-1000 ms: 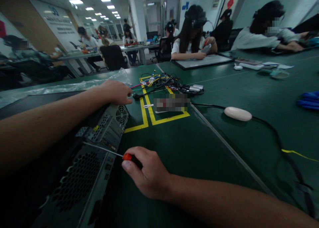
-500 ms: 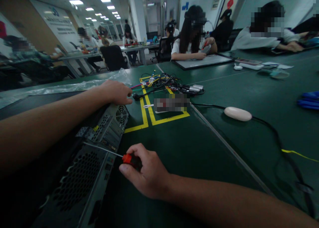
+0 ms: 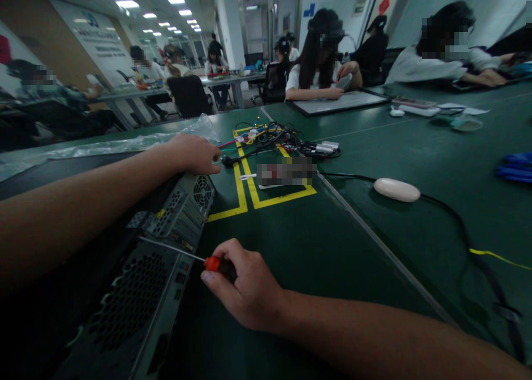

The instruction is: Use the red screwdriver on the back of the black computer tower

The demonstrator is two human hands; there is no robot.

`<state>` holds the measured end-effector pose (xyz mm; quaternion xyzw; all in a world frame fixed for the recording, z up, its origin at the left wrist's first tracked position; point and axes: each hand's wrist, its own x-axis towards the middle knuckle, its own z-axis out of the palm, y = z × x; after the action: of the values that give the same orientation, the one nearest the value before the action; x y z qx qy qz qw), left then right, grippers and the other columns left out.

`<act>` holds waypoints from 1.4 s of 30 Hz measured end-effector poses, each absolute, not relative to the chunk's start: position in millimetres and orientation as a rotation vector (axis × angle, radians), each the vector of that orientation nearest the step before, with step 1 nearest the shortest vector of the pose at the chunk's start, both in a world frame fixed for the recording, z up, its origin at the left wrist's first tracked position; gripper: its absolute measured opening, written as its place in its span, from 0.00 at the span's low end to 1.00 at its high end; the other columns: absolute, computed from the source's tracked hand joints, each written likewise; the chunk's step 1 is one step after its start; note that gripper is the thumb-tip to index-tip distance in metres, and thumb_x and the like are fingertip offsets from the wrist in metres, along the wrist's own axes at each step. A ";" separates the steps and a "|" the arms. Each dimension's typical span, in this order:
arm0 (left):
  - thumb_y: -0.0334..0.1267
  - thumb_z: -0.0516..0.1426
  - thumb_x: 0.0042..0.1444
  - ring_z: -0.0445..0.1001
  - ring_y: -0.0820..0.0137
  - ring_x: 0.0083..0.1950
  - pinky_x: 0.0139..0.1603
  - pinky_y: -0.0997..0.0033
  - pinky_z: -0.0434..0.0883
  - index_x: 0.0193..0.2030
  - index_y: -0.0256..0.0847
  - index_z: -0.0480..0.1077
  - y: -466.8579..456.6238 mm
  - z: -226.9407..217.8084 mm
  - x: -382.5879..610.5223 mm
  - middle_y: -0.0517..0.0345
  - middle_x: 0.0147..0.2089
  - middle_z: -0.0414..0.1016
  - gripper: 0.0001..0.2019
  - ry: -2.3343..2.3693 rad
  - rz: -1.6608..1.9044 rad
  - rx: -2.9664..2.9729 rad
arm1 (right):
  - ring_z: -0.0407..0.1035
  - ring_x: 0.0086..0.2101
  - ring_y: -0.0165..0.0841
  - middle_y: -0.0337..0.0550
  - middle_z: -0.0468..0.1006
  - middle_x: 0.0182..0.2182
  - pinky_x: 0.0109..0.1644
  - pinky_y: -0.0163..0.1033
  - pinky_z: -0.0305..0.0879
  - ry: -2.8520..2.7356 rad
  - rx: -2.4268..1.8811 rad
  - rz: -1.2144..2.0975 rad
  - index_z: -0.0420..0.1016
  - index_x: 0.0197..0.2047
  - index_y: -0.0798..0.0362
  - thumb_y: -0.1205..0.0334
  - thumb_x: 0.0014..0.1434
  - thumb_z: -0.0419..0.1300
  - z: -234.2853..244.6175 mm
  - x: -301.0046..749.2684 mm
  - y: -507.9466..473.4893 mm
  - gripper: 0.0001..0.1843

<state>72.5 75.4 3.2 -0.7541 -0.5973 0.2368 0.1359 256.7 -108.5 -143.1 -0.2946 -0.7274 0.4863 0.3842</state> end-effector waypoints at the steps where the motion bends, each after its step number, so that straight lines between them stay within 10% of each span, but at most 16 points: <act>1: 0.57 0.53 0.63 0.77 0.44 0.62 0.59 0.48 0.73 0.65 0.46 0.78 76.0 2.9 72.0 0.40 0.64 0.80 0.30 -1.744 0.677 -2.187 | 0.65 0.26 0.29 0.33 0.71 0.29 0.30 0.36 0.60 -1.855 -0.750 1.236 0.68 0.44 0.50 0.57 0.67 0.64 -142.6 256.7 -108.5 0.09; 42: 0.57 0.52 0.64 0.78 0.45 0.62 0.59 0.49 0.74 0.63 0.43 0.78 75.1 3.0 72.9 0.39 0.63 0.80 0.30 -1.728 0.697 -2.176 | 0.63 0.25 0.29 0.31 0.69 0.28 0.31 0.36 0.57 -1.890 -0.745 1.163 0.66 0.45 0.49 0.58 0.66 0.64 -145.2 256.7 -108.4 0.10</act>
<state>72.9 75.1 3.0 -0.7523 -0.5974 0.2409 0.1383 256.7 -108.4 -145.2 -0.2931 -0.7435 0.4576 0.3898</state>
